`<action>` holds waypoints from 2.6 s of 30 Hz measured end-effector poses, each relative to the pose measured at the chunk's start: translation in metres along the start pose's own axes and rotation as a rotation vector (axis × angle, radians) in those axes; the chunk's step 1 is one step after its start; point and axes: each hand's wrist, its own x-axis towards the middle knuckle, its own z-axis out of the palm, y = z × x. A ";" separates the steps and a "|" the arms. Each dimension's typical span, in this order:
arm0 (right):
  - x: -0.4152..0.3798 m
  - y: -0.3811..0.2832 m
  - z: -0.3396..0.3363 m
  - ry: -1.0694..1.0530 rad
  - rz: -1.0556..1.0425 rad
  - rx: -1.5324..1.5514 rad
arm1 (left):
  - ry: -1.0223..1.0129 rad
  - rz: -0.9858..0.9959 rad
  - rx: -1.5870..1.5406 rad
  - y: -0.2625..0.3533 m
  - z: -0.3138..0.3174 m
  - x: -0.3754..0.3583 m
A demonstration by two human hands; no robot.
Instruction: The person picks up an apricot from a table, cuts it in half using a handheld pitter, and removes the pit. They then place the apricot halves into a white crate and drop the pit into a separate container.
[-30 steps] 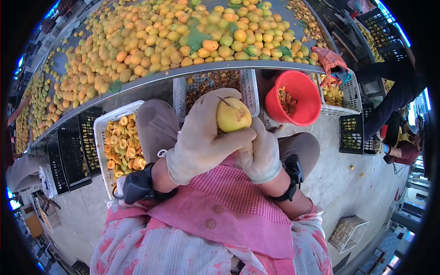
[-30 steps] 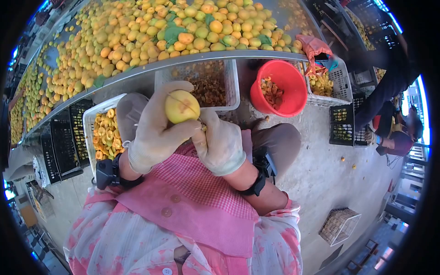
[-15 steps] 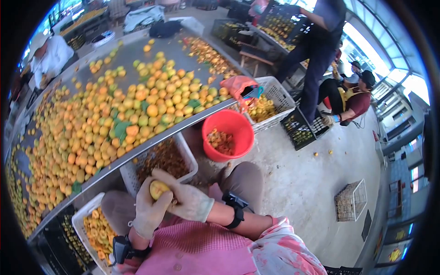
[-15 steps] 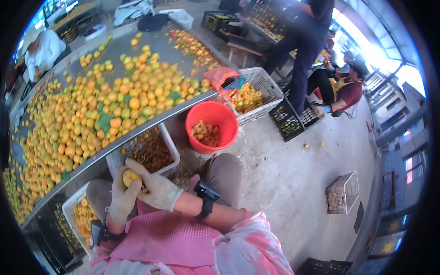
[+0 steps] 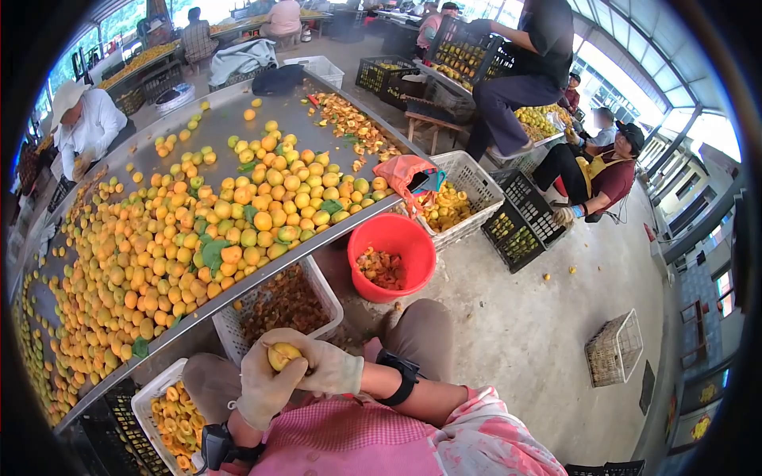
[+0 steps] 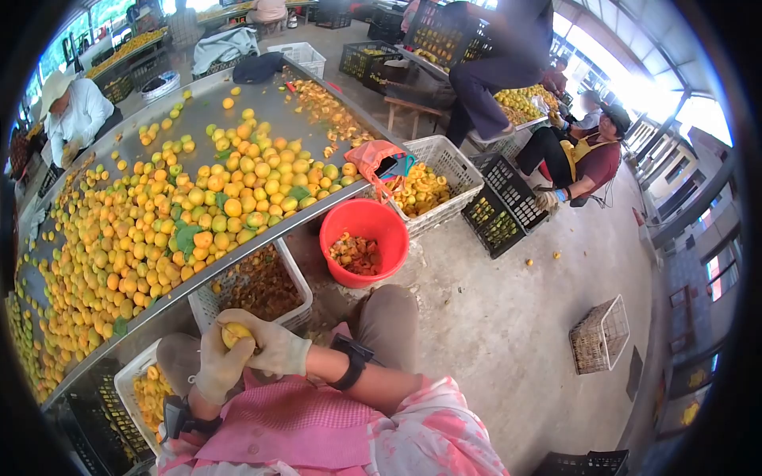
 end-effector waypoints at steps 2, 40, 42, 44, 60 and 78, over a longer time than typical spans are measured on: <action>-0.003 -0.025 -0.002 -0.043 0.106 0.111 | 0.003 0.023 0.013 0.001 -0.001 -0.003; 0.001 -0.032 0.011 -0.067 0.452 0.296 | -0.296 -0.135 -0.614 -0.030 -0.032 -0.018; 0.003 -0.033 0.010 -0.103 0.452 0.293 | -0.306 -0.155 -0.599 -0.029 -0.035 -0.018; 0.004 -0.033 0.012 -0.100 0.479 0.303 | -0.312 -0.173 -0.584 -0.027 -0.040 -0.019; 0.006 -0.048 0.004 -0.061 0.542 0.165 | 0.082 -0.101 -0.347 -0.049 -0.042 -0.025; 0.026 -0.016 0.045 0.058 0.331 -0.110 | 0.167 0.153 -0.047 -0.041 -0.043 -0.061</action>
